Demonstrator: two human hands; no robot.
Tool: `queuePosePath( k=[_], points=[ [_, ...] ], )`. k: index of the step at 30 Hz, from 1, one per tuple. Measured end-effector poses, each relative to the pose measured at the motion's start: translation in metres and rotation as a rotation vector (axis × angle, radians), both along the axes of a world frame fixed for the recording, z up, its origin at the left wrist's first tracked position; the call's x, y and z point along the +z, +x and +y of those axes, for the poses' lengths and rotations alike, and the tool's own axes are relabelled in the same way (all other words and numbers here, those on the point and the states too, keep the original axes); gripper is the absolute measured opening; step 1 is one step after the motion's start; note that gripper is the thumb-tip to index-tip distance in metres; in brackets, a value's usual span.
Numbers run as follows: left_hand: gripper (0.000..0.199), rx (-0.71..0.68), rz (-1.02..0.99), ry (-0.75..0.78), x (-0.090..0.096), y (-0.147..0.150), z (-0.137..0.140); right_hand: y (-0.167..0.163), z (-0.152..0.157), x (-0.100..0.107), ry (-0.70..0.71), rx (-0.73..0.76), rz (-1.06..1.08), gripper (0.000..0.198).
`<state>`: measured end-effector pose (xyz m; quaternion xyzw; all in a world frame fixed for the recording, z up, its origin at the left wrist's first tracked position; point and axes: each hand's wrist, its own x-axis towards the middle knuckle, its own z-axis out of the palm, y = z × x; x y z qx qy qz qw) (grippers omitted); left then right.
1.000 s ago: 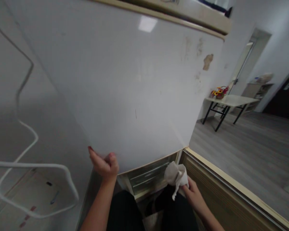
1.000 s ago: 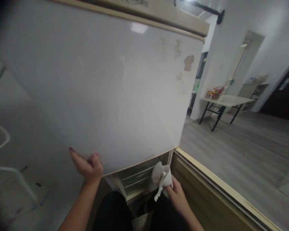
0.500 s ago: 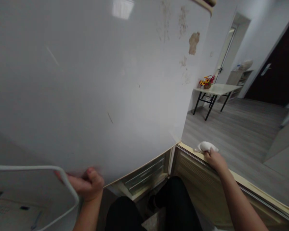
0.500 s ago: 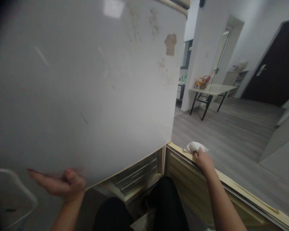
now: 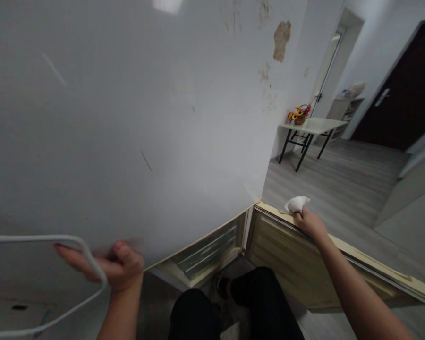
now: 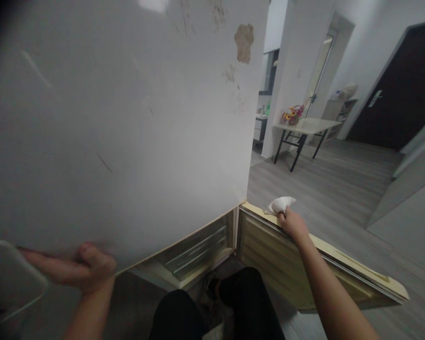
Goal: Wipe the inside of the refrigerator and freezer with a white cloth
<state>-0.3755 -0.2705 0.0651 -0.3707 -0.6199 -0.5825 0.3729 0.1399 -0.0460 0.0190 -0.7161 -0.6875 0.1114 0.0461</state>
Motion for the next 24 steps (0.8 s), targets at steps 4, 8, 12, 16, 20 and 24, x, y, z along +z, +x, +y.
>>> queuePosePath(
  k=[4,8,12,16,20,24],
  points=[
    [0.098,-0.015,0.191,0.011,-0.001,-0.002,0.003,0.002,-0.002,0.001,0.076,-0.021,0.02,0.049],
    [0.093,-0.032,0.146,-0.016,0.004,-0.004,0.003,0.009,-0.001,-0.002,0.277,0.013,0.137,0.039],
    [0.103,-0.14,-0.014,-0.101,0.007,0.017,-0.012,0.003,-0.016,-0.005,0.633,0.089,0.432,0.017],
    [0.087,-0.267,-0.088,-0.288,-0.02,0.1,-0.04,-0.046,-0.092,-0.025,0.67,0.202,0.805,0.013],
    [0.049,-1.004,-0.396,-0.794,-0.068,0.203,-0.059,-0.112,-0.203,-0.073,0.3,0.346,1.116,0.019],
    [0.045,-1.057,-0.493,-1.103,-0.098,0.245,-0.066,-0.133,-0.275,-0.116,0.048,0.329,1.295,0.018]
  ],
)
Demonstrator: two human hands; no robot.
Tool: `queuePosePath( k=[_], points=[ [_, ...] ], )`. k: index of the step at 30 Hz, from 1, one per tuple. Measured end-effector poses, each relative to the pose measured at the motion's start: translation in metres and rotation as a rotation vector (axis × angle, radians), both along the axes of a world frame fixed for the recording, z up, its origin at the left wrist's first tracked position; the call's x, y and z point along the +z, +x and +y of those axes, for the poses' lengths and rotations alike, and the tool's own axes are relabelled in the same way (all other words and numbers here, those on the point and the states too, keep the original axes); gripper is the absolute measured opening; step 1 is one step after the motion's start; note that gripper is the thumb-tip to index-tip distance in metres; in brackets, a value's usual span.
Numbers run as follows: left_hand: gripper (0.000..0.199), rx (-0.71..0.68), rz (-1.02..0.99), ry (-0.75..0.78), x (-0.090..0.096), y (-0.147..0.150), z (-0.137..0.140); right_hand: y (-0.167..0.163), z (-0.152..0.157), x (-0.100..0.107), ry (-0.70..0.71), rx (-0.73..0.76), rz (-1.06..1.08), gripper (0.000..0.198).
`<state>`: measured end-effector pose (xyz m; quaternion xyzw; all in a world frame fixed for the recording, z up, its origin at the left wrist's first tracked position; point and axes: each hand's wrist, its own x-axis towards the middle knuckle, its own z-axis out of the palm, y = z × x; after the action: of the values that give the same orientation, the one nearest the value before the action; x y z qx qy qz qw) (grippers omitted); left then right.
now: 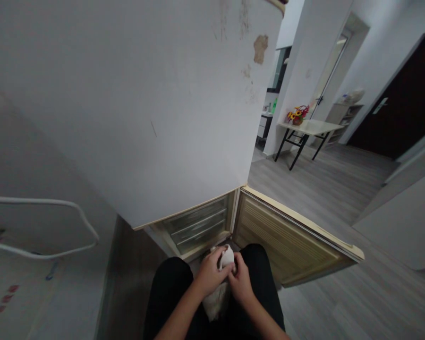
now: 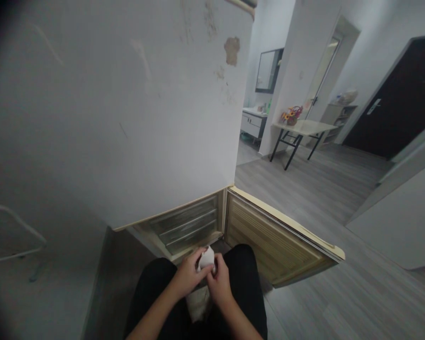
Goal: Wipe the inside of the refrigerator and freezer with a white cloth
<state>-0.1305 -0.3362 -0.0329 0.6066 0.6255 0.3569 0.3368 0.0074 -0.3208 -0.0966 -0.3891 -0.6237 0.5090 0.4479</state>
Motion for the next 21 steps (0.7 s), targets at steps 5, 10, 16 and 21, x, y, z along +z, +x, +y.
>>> queuePosePath(
  k=[5,10,16,21],
  points=[
    [0.036,-0.036,0.215,-0.045,0.004,-0.009,-0.005,0.025,-0.013,-0.007,-0.049,0.013,-0.051,0.028],
    [0.037,-0.221,0.192,0.024,0.016,-0.004,-0.006,0.024,0.006,0.013,-0.277,0.14,0.137,0.045],
    [0.044,-0.274,-0.097,0.021,0.006,0.001,0.005,0.025,0.016,0.018,-0.443,-0.021,0.163,0.059],
    [0.033,-0.221,0.054,-0.037,-0.004,-0.002,0.008,0.038,0.016,0.022,-0.314,-0.118,0.057,0.058]
  ],
)
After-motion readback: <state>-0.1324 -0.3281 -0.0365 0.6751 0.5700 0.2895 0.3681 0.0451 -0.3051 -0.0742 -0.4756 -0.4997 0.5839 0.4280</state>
